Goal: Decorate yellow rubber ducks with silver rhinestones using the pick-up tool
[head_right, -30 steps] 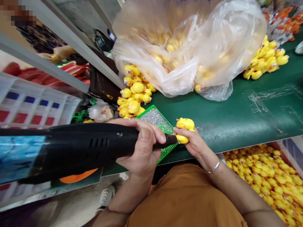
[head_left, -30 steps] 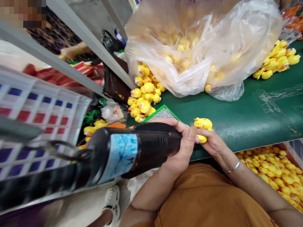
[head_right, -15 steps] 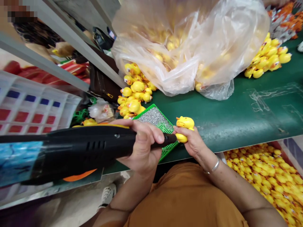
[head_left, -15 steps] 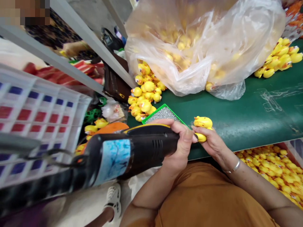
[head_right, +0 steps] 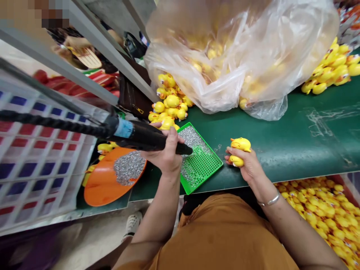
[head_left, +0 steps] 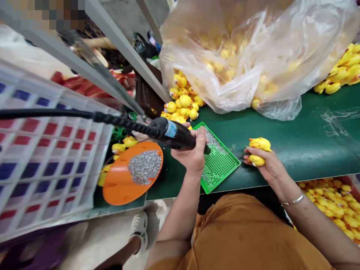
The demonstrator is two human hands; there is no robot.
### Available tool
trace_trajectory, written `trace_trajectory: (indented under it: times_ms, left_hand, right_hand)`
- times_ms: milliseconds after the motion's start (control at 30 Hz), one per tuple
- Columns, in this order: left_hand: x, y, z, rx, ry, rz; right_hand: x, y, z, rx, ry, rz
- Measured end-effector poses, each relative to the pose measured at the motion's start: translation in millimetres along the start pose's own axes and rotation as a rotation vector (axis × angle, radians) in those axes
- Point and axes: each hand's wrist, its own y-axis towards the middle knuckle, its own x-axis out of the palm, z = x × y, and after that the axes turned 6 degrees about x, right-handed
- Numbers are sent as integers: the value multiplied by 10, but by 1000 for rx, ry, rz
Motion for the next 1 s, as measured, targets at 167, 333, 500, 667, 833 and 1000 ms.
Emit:
trace_trajectory:
  times_ms: [167,333,500,667,833,1000]
  left_hand:
    - [32,-55,-81,-45,30,0]
    - [75,-62,-102,-47,-2,-2]
    - [73,-74,-119,-23,-35,12]
    - [77,-95,-133,-3,8,24]
    - [85,-67,-79,-8,10,18]
    - [103,56,308,82,-91,101]
  right_hand:
    - [-1,-59,18,29,-27,-74]
    - [14,-100,53,57,-81,-134]
    - [63,-133,79,48,-43,-138]
    - [85,-137,107,53,-63,-184]
    - [97,-129,155,81,-110,-232]
    - [125,-132,178,107,-116,-238]
